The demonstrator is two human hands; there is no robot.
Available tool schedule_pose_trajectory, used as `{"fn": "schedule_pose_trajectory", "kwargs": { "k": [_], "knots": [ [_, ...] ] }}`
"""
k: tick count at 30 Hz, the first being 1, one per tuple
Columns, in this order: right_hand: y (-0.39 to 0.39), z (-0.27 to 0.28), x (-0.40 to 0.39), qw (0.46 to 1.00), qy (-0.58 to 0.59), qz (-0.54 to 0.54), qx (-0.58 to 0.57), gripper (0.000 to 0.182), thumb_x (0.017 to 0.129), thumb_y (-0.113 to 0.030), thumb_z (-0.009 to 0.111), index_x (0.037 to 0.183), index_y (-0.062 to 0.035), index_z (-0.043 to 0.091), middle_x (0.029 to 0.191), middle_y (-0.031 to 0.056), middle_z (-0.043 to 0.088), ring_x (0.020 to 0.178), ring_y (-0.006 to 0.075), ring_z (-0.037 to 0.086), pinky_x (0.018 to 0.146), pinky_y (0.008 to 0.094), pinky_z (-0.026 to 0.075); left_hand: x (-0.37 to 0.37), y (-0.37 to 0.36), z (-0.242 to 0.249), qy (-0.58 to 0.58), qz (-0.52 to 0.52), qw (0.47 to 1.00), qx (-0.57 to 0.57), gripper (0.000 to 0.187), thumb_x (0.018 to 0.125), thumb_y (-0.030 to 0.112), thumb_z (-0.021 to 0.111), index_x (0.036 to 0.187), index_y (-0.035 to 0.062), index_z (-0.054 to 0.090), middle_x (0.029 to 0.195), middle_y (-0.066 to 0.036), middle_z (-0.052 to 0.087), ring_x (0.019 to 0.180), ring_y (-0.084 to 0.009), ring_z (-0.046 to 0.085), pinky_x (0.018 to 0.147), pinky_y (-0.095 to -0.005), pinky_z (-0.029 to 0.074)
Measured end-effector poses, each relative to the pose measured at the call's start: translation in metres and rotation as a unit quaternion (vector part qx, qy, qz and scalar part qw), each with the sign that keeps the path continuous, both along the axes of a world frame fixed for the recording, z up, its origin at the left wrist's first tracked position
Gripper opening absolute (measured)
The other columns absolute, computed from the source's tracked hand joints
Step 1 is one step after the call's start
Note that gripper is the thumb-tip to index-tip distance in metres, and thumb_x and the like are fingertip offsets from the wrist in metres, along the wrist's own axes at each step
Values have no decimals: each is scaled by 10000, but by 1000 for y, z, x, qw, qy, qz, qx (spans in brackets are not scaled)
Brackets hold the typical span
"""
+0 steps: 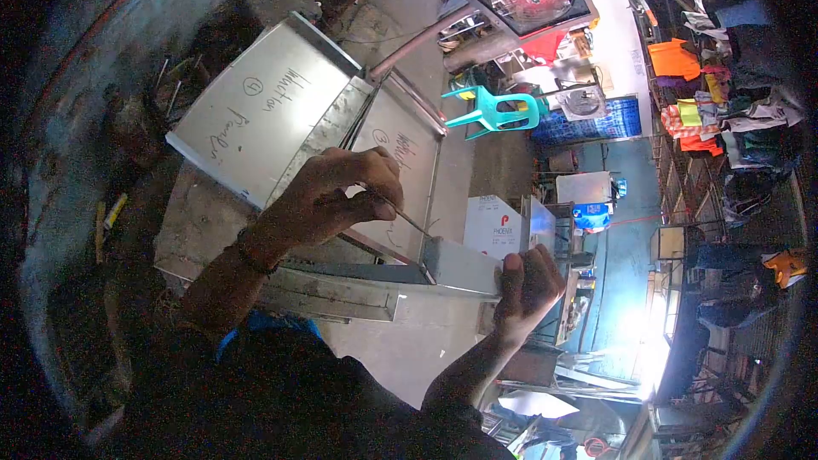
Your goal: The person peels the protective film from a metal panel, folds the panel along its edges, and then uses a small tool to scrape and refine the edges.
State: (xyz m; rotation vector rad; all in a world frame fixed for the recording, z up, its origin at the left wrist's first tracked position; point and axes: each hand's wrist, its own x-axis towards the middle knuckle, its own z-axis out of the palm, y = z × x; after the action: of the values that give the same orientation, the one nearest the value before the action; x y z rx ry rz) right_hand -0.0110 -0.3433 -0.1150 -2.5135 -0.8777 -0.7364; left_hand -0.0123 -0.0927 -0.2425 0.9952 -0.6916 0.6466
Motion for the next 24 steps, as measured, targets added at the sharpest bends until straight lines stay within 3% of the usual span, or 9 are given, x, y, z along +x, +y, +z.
{"fn": "schedule_pose_trajectory", "kwargs": {
  "k": [3, 5, 9, 17, 18, 20, 24],
  "knots": [
    [3, 0, -2, 1000, 2, -4, 6, 462, 918, -297, 608, 619, 25, 464, 566, 80, 391, 538, 193, 356, 516, 357, 237, 0, 0, 2, -25, 34, 999, 30, 174, 906, 205, 677, 941, 49, 608, 793, -85, 671, 719, -221, 679, 638, -370, 489],
    [2, -1, -3, 1000, 5, -4, 13, 462, 918, -297, 610, 620, 24, 464, 566, 76, 392, 540, 190, 354, 517, 356, 237, -3, 1, 5, -4, 7, 999, 32, 129, 843, 116, 718, 883, 64, 607, 812, -55, 656, 759, -208, 628, 687, -384, 496],
    [0, -4, -3, 999, 16, -5, 43, 462, 920, -300, 611, 622, 24, 471, 558, 70, 397, 548, 181, 356, 517, 358, 241, 0, 1, 5, -12, -15, 1000, 25, 131, 837, 109, 720, 888, 63, 608, 808, -55, 654, 739, -195, 618, 696, -384, 495],
    [0, 1, -7, 1000, 9, 2, 15, 471, 918, -305, 616, 624, 30, 466, 554, 85, 411, 555, 187, 367, 518, 349, 254, 5, -3, 3, -16, -80, 996, 37, 151, 803, 90, 741, 881, 52, 617, 732, -22, 629, 688, -171, 580, 831, -391, 463],
    [0, 1, -8, 1000, 17, -6, 21, 469, 920, -302, 612, 623, 31, 467, 552, 87, 410, 552, 190, 370, 517, 353, 254, 6, -4, 2, -17, -82, 996, 37, 151, 803, 90, 741, 881, 52, 617, 732, -22, 629, 688, -171, 580, 831, -391, 463],
    [2, 1, -9, 999, 25, -16, 27, 467, 921, -298, 608, 621, 31, 467, 551, 89, 410, 549, 193, 372, 515, 357, 255, 9, -6, 1, -108, -53, 992, 30, 156, 890, 170, 691, 916, 33, 621, 801, -65, 670, 753, -197, 685, 665, -350, 500],
    [4, 0, -7, 999, 19, -18, 21, 455, 929, -283, 598, 618, 27, 478, 549, 83, 417, 532, 210, 376, 512, 364, 260, 0, -2, 0, -34, -29, 999, 20, 167, 876, 190, 709, 923, 49, 633, 796, -62, 665, 753, -210, 668, 689, -368, 486]
  ]
}}
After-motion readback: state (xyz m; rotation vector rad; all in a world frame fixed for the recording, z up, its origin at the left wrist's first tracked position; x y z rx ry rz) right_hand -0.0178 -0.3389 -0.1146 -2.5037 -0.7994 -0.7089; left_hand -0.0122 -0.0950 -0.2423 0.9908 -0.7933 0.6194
